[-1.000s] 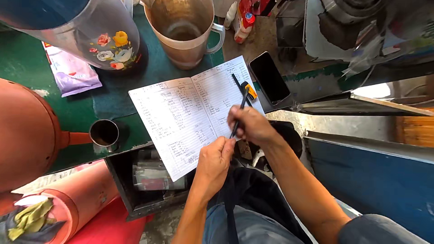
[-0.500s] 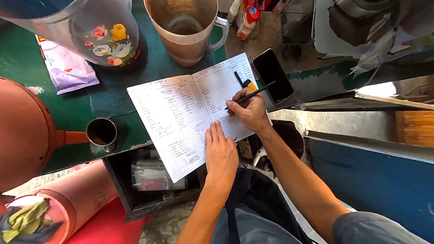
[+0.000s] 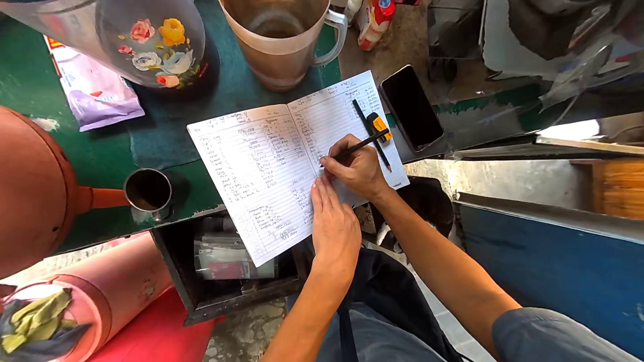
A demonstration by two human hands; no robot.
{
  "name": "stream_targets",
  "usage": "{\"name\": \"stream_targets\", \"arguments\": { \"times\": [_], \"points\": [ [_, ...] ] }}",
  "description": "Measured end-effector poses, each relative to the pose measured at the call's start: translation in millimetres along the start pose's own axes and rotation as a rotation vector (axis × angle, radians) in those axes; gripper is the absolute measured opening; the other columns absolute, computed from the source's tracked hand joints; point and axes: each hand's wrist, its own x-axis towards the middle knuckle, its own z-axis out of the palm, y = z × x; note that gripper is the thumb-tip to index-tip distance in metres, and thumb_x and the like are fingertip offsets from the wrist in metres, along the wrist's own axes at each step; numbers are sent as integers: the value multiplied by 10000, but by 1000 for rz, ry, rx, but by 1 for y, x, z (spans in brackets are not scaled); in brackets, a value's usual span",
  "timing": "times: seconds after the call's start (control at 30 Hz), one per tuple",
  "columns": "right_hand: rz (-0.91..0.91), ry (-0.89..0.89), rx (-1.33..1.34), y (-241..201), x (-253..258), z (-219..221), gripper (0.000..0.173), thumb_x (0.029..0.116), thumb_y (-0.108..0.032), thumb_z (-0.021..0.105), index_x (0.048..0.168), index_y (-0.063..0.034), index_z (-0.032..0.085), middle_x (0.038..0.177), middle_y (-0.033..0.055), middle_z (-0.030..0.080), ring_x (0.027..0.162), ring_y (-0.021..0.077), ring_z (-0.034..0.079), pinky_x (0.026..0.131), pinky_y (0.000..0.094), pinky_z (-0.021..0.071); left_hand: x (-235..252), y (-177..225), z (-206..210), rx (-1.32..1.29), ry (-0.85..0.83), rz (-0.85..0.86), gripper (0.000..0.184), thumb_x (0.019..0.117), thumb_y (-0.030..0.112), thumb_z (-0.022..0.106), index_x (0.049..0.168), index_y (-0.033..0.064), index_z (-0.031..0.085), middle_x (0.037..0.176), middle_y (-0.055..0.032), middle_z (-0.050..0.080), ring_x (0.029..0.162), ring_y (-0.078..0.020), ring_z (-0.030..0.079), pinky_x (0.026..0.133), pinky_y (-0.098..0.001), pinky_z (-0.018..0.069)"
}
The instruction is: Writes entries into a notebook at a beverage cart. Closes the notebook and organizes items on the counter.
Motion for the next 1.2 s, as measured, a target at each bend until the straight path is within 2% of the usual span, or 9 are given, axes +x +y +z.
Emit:
{"name": "stream_targets", "arguments": {
  "times": [0.13, 0.23, 0.33, 0.5, 0.63, 0.83, 1.0, 1.13, 1.2],
  "points": [
    [11, 26, -3, -1, -1, 1, 145, 923, -92, 754, 969, -60, 621, 765, 45, 698, 608, 132, 688, 550, 285, 610, 0, 2, -5, 22, -53, 0, 426, 1086, 199, 378, 1248, -37, 694, 1562, -337, 386, 1522, -443, 285, 1259, -558, 153],
    [31, 34, 9, 0, -2, 1, 148, 925, -98, 759, 960, -62, 620, 766, 45, 705, 612, 139, 699, 562, 293, 624, -3, 5, -9, 32, -85, 12, 459, 1089, 266, 386, 1266, -36, 683, 1551, -336, 403, 1510, -452, 308, 1250, -579, 162],
    [-20, 30, -22, 4, 1, 2, 149, 924, -117, 757, 947, -56, 624, 756, 36, 697, 601, 128, 680, 553, 294, 607, -3, 7, -9, 17, -107, 2, 451, 1085, 216, 369, 1264, -65, 672, 1543, -358, 397, 1508, -454, 312, 1252, -570, 173],
    [-24, 5, -63, 3, 1, 3, 151, 926, -137, 763, 948, -62, 634, 753, 22, 704, 609, 109, 681, 566, 277, 602, -1, 7, -16, 21, -213, 4, 483, 1101, 225, 319, 1350, -71, 608, 1600, -350, 302, 1544, -445, 220, 1263, -558, 127],
    [-11, 27, -38, 6, 1, 4, 166, 924, -136, 770, 954, -62, 625, 765, 30, 719, 617, 125, 700, 573, 291, 619, -2, 7, -16, 16, -200, 7, 466, 1094, 184, 312, 1340, -68, 617, 1598, -348, 308, 1538, -451, 233, 1261, -561, 131],
    [25, 36, -23, 2, -2, 5, 162, 930, -114, 762, 966, -73, 610, 761, 39, 709, 603, 129, 692, 545, 279, 606, -2, 9, -15, 13, -186, -9, 474, 1098, 226, 343, 1349, -70, 615, 1605, -344, 296, 1543, -443, 226, 1263, -553, 122],
    [-65, 48, -55, 8, 2, 7, 162, 909, -104, 775, 919, -51, 622, 748, 34, 691, 591, 109, 663, 536, 270, 588, -1, 10, -18, 39, -211, -11, 447, 1089, 118, 302, 1359, -79, 598, 1600, -360, 289, 1545, -449, 211, 1265, -555, 124],
    [-42, 33, -13, 8, 6, 4, 173, 882, -89, 799, 902, -39, 635, 751, 45, 706, 608, 126, 687, 567, 293, 614, -1, 11, -17, 55, -207, -13, 441, 1085, 104, 305, 1352, -74, 607, 1598, -358, 296, 1543, -447, 220, 1266, -551, 123],
    [-45, 45, -46, 7, 2, 6, 167, 894, -109, 793, 909, -53, 637, 743, 36, 697, 590, 116, 668, 540, 279, 589, -1, 11, -16, 50, -201, -17, 438, 1084, 102, 307, 1347, -71, 612, 1595, -358, 302, 1542, -447, 225, 1265, -554, 127]
  ]
}}
